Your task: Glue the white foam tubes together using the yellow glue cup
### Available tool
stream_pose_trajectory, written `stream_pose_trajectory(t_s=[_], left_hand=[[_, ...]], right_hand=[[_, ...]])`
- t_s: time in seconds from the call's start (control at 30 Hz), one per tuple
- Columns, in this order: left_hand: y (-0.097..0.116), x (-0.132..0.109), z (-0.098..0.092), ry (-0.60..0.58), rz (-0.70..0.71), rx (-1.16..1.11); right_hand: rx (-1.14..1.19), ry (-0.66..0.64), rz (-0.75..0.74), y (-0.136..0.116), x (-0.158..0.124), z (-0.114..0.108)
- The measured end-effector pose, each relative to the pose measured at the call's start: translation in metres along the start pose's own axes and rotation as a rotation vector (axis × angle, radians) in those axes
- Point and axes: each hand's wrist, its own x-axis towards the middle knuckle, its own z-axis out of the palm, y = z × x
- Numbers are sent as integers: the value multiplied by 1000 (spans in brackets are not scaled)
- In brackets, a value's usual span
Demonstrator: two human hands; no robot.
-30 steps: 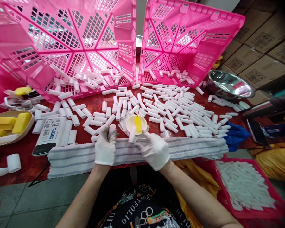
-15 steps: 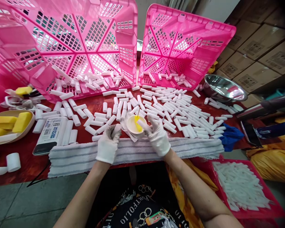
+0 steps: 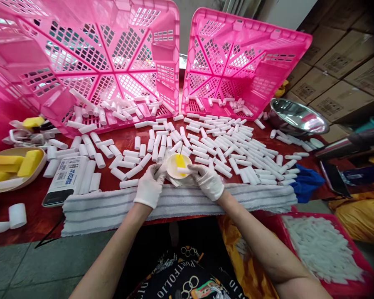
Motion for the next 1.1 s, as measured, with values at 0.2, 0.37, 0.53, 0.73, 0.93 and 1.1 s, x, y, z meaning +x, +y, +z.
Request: stream_pose_trajectory(t_s=[0.2,0.37,0.53,0.73,0.93,1.1], left_hand=[[17,-4,-10,-8,-24,-34],[30,-15,-8,-154,24,-106],[43,-27,-4,-248,-7,-74],[52,-31,-9,-330,67,0],[62,-35,-13,-369,-18,127],[64,-42,2,-339,-121,234]], right_hand=[[169,23,87,-20,-16,-8],[347,170,187,-34,-28,-16],[408,68,254,-37,-28,-17],[232,-3,313,-46,-26,-19],[-279,28,-262,-49,-27,-22],[-848,168,-734,-47,-24,-25]])
